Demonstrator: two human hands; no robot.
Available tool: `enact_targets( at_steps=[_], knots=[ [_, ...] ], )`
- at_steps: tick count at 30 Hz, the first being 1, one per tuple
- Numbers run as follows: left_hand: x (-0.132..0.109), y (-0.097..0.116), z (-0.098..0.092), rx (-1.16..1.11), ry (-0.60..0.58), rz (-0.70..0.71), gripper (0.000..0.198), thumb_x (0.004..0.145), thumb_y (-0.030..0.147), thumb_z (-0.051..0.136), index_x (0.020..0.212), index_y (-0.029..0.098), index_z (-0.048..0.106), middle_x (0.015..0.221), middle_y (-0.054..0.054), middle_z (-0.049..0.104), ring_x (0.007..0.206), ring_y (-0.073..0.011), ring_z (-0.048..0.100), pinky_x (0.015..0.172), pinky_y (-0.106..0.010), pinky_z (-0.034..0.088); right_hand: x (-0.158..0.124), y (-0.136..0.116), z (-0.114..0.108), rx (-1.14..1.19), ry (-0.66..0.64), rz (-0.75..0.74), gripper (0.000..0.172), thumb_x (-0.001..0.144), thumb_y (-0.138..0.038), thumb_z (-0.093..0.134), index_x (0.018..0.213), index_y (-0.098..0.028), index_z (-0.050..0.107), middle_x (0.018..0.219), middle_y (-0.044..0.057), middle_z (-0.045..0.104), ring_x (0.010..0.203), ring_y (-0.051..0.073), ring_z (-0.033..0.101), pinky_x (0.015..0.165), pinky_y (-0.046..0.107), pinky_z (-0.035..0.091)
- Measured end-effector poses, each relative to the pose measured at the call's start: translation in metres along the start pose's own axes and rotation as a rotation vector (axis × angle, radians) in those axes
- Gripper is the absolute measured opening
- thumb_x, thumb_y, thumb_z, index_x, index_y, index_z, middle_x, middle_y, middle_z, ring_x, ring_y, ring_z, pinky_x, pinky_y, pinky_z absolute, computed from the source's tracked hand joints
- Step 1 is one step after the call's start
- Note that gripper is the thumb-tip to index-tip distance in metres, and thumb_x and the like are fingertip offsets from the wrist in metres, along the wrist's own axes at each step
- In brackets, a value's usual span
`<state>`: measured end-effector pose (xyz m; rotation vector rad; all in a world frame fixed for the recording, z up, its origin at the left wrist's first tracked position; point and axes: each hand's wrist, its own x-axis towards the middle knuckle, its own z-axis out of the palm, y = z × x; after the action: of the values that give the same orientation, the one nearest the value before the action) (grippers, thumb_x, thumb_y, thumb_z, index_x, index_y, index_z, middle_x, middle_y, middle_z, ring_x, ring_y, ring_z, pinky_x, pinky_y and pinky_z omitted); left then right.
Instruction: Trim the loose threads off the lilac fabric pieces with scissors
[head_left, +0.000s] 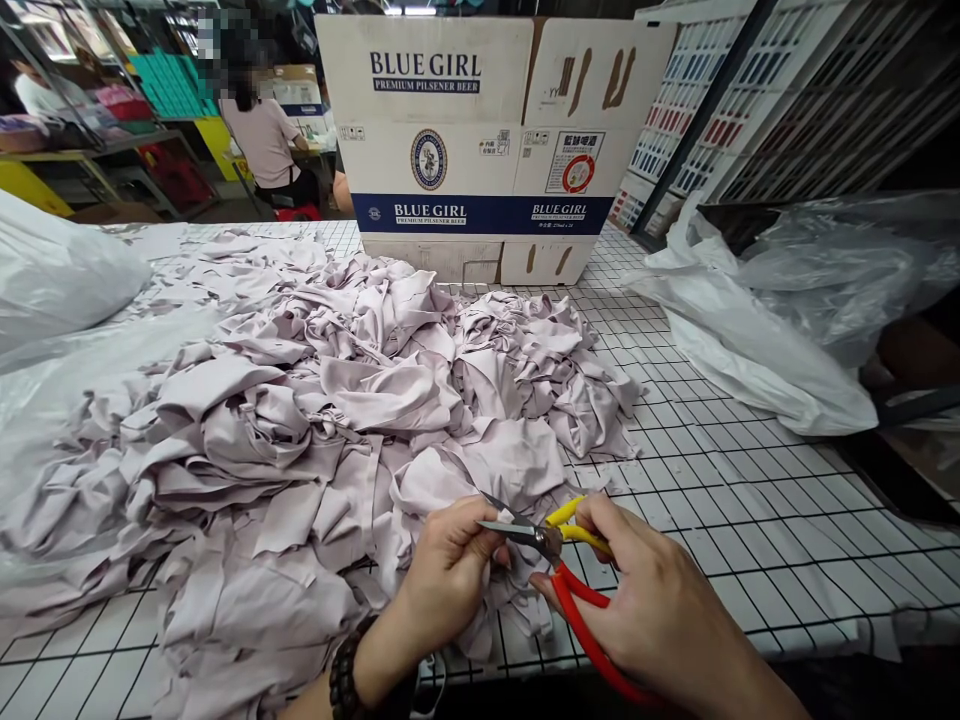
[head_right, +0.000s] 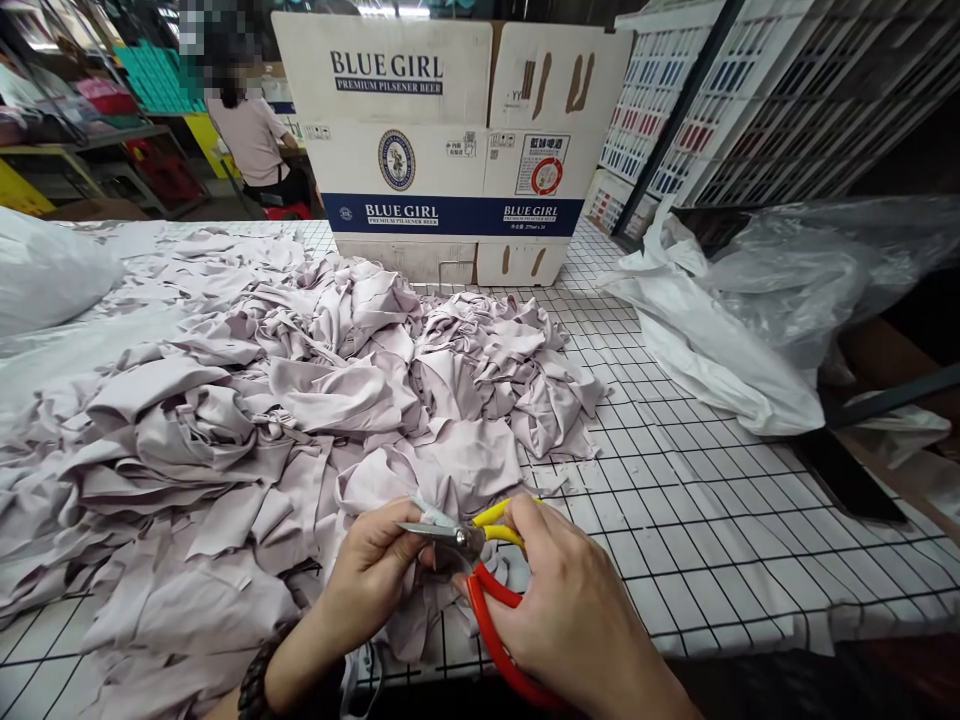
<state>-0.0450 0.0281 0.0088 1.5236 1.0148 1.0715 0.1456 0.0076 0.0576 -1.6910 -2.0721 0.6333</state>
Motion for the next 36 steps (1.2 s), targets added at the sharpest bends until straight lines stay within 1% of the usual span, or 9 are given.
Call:
enact_targets(
  at_steps=[4, 8, 15, 18, 24, 28, 32, 36],
  knots=[
    [0.0009, 0.0016, 0.0, -0.007, 0.008, 0.012, 0.032, 0.091, 0.023, 0.051, 0.061, 0.016, 0.058, 0.061, -0.002, 0.056, 0.062, -0.0139, 0.055, 0.062, -0.024, 0.04, 0.0005, 0.0014, 0.0033, 0.018, 0.031, -0.039, 0.024, 0.077, -0.031, 0.066, 0.09, -0.026, 0.048, 0.088, 0.002, 0.066, 0.082, 0.022, 0.065, 0.071, 0.034, 0.053],
    [0.0012, 0.0036, -0.0002, 0.007, 0.013, 0.031, 0.033, 0.092, 0.022, 0.051, 0.06, 0.016, 0.057, 0.061, -0.001, 0.055, 0.061, -0.0127, 0.053, 0.061, -0.023, 0.039, -0.0002, 0.0015, 0.0047, 0.001, 0.066, -0.052, 0.023, 0.078, -0.031, 0.065, 0.093, -0.026, 0.048, 0.091, 0.001, 0.065, 0.083, 0.022, 0.065, 0.075, 0.037, 0.054],
    [-0.0007, 0.0024, 0.0007, 0.015, 0.028, 0.039, 0.032, 0.092, 0.021, 0.05, 0.061, 0.016, 0.057, 0.06, 0.0, 0.054, 0.061, -0.0126, 0.053, 0.061, -0.023, 0.039, -0.0021, -0.002, 0.0019, 0.007, 0.073, -0.07, 0.021, 0.078, -0.029, 0.064, 0.092, -0.026, 0.048, 0.09, 0.002, 0.064, 0.082, 0.022, 0.064, 0.072, 0.035, 0.055],
    [-0.0018, 0.0021, 0.0008, 0.015, 0.026, 0.029, 0.031, 0.091, 0.02, 0.05, 0.062, 0.016, 0.057, 0.06, 0.0, 0.053, 0.061, -0.0127, 0.052, 0.061, -0.023, 0.039, -0.0024, -0.0025, 0.0008, 0.007, 0.054, -0.066, 0.02, 0.078, -0.03, 0.064, 0.09, -0.026, 0.048, 0.088, 0.002, 0.064, 0.079, 0.021, 0.064, 0.069, 0.034, 0.054],
    [-0.0027, 0.0025, 0.0005, 0.01, 0.02, -0.002, 0.031, 0.091, 0.02, 0.05, 0.061, 0.016, 0.057, 0.06, 0.0, 0.054, 0.062, -0.0131, 0.053, 0.062, -0.023, 0.039, -0.0026, 0.0014, 0.0016, -0.004, 0.005, -0.073, 0.02, 0.079, -0.033, 0.063, 0.089, -0.026, 0.047, 0.086, 0.001, 0.064, 0.078, 0.02, 0.064, 0.068, 0.034, 0.053],
    [-0.0035, 0.0027, 0.0004, -0.011, 0.021, -0.007, 0.031, 0.09, 0.022, 0.051, 0.061, 0.017, 0.057, 0.059, 0.0, 0.054, 0.061, -0.0131, 0.053, 0.061, -0.023, 0.039, -0.0029, 0.003, 0.0026, 0.005, 0.001, -0.075, 0.021, 0.08, -0.036, 0.063, 0.088, -0.026, 0.047, 0.082, 0.0, 0.064, 0.074, 0.02, 0.064, 0.065, 0.032, 0.053],
    [-0.0037, 0.0037, 0.0005, -0.025, 0.024, -0.008, 0.031, 0.09, 0.021, 0.052, 0.06, 0.017, 0.056, 0.058, 0.0, 0.053, 0.06, -0.0126, 0.052, 0.061, -0.023, 0.039, -0.0028, 0.0031, 0.0053, 0.001, 0.026, -0.068, 0.022, 0.08, -0.037, 0.064, 0.087, -0.025, 0.047, 0.08, 0.0, 0.064, 0.073, 0.019, 0.064, 0.064, 0.032, 0.053],
    [-0.0028, 0.0052, 0.0001, -0.029, 0.029, -0.007, 0.03, 0.09, 0.021, 0.052, 0.06, 0.017, 0.056, 0.059, 0.0, 0.053, 0.057, -0.0117, 0.051, 0.059, -0.022, 0.038, -0.0023, 0.0037, 0.008, -0.037, 0.09, -0.119, 0.023, 0.079, -0.032, 0.064, 0.093, -0.025, 0.048, 0.085, 0.001, 0.065, 0.077, 0.02, 0.065, 0.069, 0.033, 0.055]
  ],
)
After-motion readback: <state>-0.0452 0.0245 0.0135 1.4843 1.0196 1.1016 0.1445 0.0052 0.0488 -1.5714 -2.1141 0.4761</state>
